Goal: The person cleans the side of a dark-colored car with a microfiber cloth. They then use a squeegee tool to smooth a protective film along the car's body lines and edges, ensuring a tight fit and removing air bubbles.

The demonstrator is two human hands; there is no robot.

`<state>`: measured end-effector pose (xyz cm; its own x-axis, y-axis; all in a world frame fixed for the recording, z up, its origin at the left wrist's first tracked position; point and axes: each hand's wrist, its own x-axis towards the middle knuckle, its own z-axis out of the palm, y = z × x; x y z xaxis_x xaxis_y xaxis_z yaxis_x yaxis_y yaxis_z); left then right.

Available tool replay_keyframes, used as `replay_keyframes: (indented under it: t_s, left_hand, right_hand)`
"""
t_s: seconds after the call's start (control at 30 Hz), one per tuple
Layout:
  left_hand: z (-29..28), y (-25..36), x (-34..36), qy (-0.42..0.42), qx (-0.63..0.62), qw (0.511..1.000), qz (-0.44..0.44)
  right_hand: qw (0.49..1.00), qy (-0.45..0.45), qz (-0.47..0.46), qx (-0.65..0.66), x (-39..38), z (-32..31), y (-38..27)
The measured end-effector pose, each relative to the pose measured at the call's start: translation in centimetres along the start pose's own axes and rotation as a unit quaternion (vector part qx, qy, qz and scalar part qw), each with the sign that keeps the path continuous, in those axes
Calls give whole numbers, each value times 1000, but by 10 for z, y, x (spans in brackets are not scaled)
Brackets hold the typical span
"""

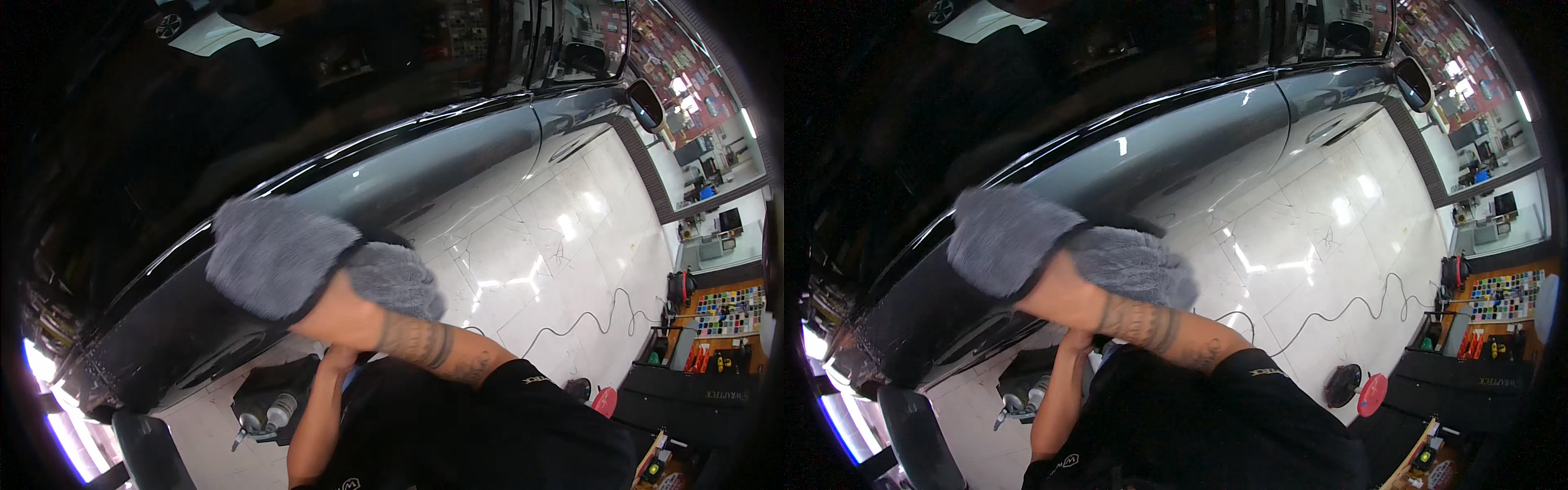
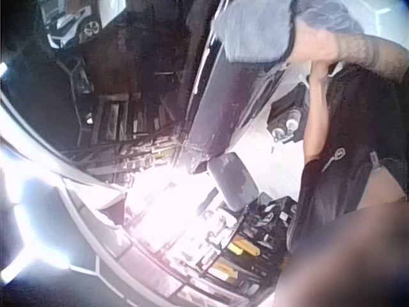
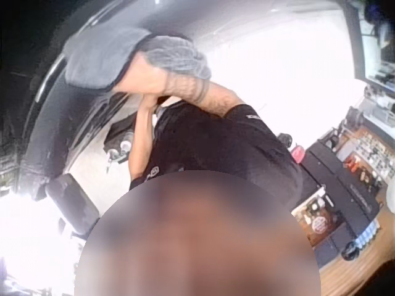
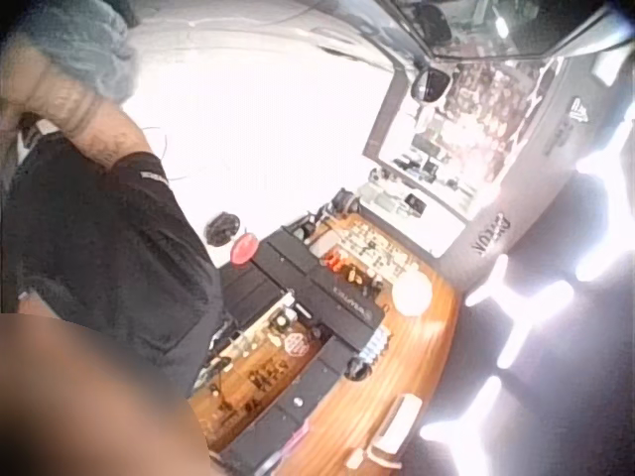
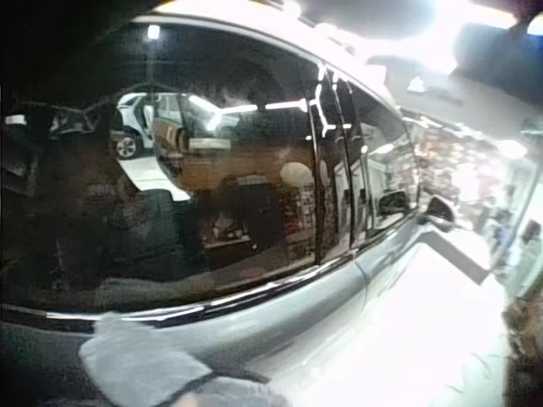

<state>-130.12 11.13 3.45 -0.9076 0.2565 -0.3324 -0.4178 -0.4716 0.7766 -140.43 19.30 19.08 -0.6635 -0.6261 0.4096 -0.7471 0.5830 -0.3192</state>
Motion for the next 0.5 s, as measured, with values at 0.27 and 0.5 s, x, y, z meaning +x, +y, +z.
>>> replay_keyframes:
  t_s: [0.27,0.5]
  left_hand:
    - [44,53,20,-179,-70,980,-48]
    - [101,69,-12,4,-279,939,-203]
  right_hand:
    - [934,194,291,-73,-61,-101,194]
    - [896,291,297,-159,-85,-148,282]
